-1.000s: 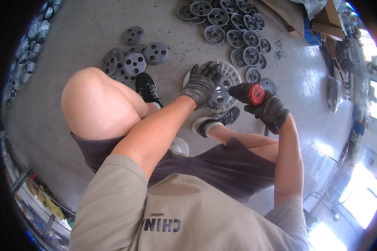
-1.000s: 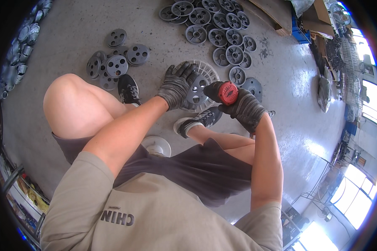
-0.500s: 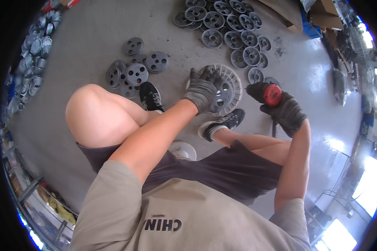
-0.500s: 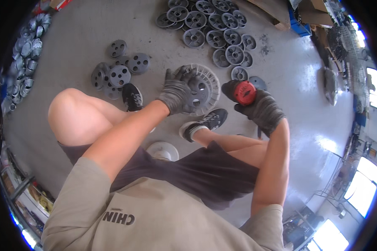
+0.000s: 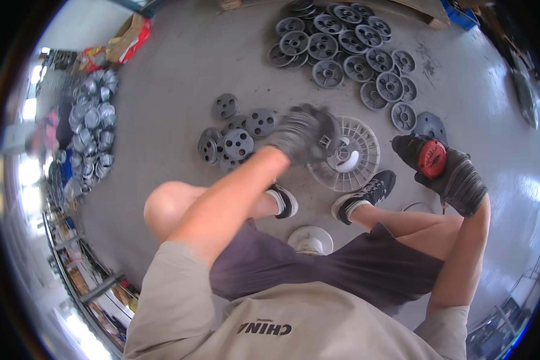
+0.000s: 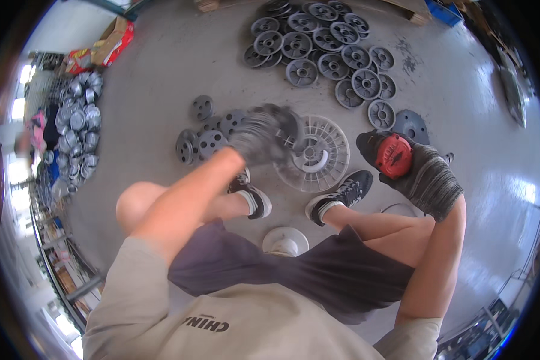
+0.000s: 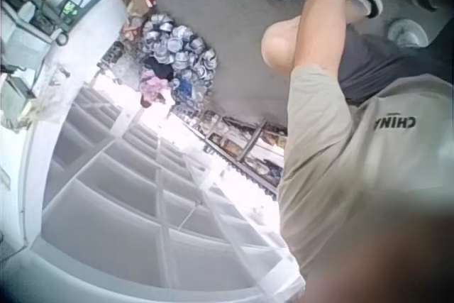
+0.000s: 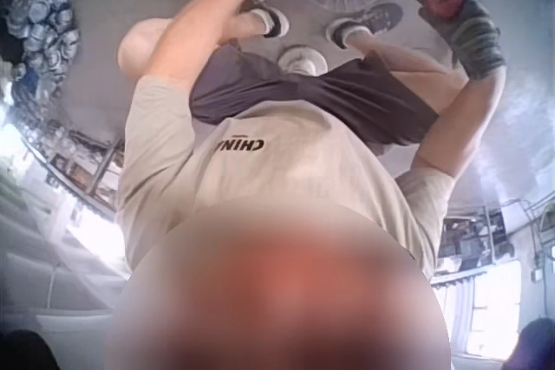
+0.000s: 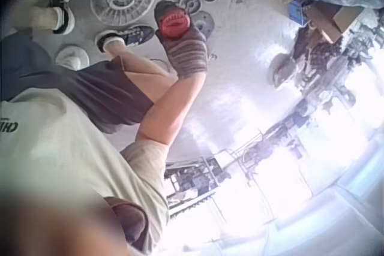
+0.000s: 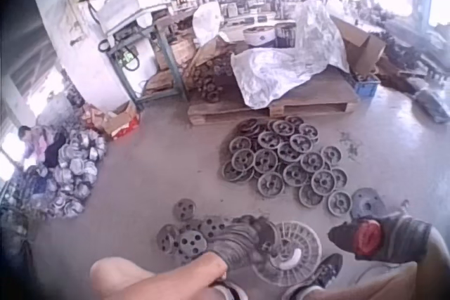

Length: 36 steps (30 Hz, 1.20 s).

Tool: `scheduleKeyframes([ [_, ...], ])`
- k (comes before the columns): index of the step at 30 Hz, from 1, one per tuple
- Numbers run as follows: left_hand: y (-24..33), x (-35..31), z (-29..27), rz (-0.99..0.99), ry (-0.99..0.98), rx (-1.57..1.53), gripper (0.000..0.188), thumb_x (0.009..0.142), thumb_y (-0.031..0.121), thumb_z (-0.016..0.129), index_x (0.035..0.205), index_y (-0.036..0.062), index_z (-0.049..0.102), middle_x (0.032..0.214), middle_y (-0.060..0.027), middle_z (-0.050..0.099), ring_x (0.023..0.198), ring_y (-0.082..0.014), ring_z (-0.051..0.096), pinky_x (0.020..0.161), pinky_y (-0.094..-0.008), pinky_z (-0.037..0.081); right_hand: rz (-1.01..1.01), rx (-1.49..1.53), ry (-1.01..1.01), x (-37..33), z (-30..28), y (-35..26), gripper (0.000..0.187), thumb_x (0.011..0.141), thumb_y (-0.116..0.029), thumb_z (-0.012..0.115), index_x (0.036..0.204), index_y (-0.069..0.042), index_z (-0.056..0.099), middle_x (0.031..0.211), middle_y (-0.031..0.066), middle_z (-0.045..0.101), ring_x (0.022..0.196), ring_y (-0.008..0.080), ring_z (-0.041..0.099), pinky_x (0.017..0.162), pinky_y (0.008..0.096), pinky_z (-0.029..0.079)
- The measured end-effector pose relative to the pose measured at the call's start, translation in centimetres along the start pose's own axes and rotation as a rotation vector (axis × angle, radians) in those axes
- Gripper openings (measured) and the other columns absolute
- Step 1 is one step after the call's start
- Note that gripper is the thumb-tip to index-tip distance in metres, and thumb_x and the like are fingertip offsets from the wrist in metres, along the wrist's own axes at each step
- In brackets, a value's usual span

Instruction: Using a power drill to create holes in metal gear-like components.

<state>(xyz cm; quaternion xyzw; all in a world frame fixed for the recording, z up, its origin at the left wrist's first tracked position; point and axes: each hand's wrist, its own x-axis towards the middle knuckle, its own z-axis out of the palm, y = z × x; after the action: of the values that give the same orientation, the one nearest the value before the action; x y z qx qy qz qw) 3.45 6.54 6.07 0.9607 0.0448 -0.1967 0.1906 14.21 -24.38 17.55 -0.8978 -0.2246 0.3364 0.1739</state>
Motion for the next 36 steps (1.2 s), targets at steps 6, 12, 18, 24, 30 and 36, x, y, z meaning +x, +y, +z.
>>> scheduleKeyframes([
  [6, -16.3, 0.8, 0.7, -0.383, -0.075, 0.208, 0.111, 0.075, 0.053, 0.081, 0.165, 0.0088, 0.034, 0.148, -0.0248, 0.057, 0.139, -0.0437, 0.053, 0.120, -0.0472, 0.044, -0.113, 0.039, 0.006, 0.5, -0.1, 2.6, 0.054, 0.081, -0.019, 0.088, 0.130, -0.006, 0.070, 0.098, 0.0151, 0.078, 0.083, 0.0301, 0.072, 0.081, 0.0384, 0.059],
  [12, -22.3, 0.9, 3.9, -0.644, -0.437, 0.472, 0.110, 0.076, 0.048, 0.084, 0.167, 0.0161, 0.032, 0.160, -0.0237, 0.047, 0.148, -0.0422, 0.046, 0.122, -0.0460, 0.043, -0.029, 0.046, 0.017, 0.3, -0.2, 3.5, 0.065, 0.080, -0.017, 0.086, 0.142, -0.012, 0.066, 0.092, 0.0213, 0.075, 0.085, 0.0389, 0.073, 0.081, 0.0418, 0.059],
  [18, -22.2, 9.8, 7.4, -0.320, -0.185, 0.276, 0.076, 0.091, 0.034, 0.077, 0.158, 0.0176, 0.047, 0.159, -0.0155, 0.051, 0.147, -0.0348, 0.048, 0.119, -0.0457, 0.045, 0.144, -0.170, -0.121, 0.9, -1.3, 1.8, 0.070, 0.080, -0.021, 0.084, 0.146, -0.014, 0.062, 0.087, 0.0212, 0.073, 0.083, 0.0395, 0.074, 0.076, 0.0468, 0.059],
  [24, -15.7, 23.3, 12.3, 0.038, 0.036, 0.339, 0.041, 0.090, 0.020, 0.069, 0.131, 0.0152, 0.068, 0.132, -0.0113, 0.067, 0.124, -0.0302, 0.064, 0.099, -0.0513, 0.054, 0.046, -0.066, -0.047, 1.3, -1.0, 2.0, 0.060, 0.078, -0.025, 0.086, 0.135, -0.012, 0.070, 0.090, 0.0183, 0.076, 0.084, 0.0376, 0.077, 0.075, 0.0426, 0.062],
  [30, -13.5, 29.1, 14.8, 0.006, -0.043, 0.517, 0.041, 0.093, 0.026, 0.067, 0.133, 0.0176, 0.069, 0.140, -0.0110, 0.064, 0.132, -0.0295, 0.060, 0.096, -0.0515, 0.053, 0.120, -0.085, -0.093, 2.4, -2.8, -0.4, 0.058, 0.073, -0.033, 0.088, 0.126, -0.014, 0.076, 0.086, 0.0163, 0.076, 0.079, 0.0355, 0.076, 0.072, 0.0424, 0.060],
  [36, -13.3, 28.7, 14.0, 0.180, 0.009, 0.671, 0.037, 0.095, 0.019, 0.060, 0.130, 0.0142, 0.070, 0.133, -0.0118, 0.071, 0.123, -0.0299, 0.066, 0.092, -0.0487, 0.053, 0.102, -0.042, -0.057, 2.4, -2.1, -1.2, 0.055, 0.075, -0.037, 0.086, 0.125, -0.017, 0.076, 0.078, 0.0153, 0.072, 0.072, 0.0355, 0.073, 0.066, 0.0437, 0.058],
])
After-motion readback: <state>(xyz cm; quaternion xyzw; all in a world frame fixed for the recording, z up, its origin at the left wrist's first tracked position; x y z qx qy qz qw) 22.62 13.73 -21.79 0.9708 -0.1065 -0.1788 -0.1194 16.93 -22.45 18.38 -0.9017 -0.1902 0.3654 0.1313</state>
